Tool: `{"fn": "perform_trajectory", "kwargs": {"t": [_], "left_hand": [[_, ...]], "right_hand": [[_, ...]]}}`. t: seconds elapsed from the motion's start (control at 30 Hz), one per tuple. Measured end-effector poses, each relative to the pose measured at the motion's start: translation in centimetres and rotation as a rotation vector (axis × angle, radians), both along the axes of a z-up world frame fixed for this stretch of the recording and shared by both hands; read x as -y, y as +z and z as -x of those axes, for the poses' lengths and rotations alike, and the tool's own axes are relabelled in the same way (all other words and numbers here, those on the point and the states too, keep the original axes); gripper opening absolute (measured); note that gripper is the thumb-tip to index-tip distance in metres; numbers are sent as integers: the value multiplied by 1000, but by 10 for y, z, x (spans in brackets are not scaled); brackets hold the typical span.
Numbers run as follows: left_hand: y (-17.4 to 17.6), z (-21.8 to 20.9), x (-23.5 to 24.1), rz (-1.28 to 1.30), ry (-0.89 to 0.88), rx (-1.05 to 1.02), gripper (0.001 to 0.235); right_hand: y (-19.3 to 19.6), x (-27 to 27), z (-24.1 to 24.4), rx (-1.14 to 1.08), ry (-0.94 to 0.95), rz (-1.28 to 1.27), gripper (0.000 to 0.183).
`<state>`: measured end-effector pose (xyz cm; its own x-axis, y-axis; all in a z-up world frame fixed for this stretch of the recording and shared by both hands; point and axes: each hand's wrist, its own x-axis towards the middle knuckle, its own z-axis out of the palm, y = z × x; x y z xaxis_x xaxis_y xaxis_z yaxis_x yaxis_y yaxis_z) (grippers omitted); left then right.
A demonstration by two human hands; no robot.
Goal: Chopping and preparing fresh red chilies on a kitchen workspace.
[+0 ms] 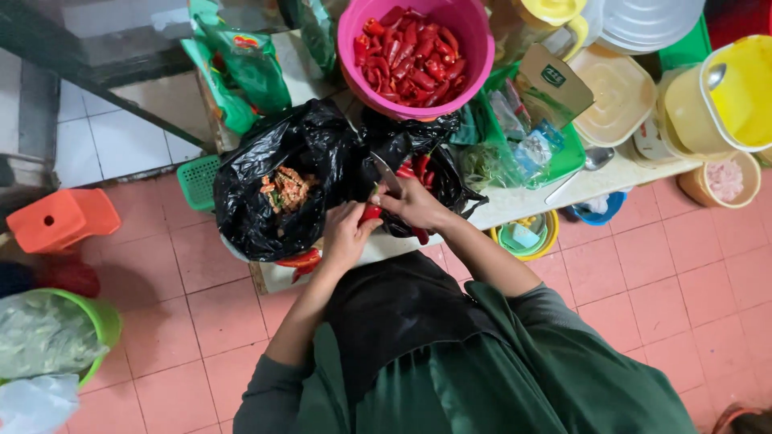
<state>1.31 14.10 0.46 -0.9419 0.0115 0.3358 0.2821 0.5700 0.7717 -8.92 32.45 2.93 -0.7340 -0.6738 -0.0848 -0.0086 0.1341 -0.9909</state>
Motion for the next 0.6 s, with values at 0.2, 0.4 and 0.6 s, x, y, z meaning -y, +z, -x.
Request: {"fn": "perform_trajectory", "kwargs": {"t": [0.2, 0.4, 0.6], "left_hand": [[24, -10, 73, 65, 118, -55, 35], [24, -21, 115, -189, 257, -81, 34], [-16, -8, 126, -975, 410, 96, 33]], "right_hand": [[-4, 83, 10, 112, 126, 10, 24], [-32, 141, 27, 205, 85, 43, 24], [-35, 154, -10, -648, 42, -601, 19]]}}
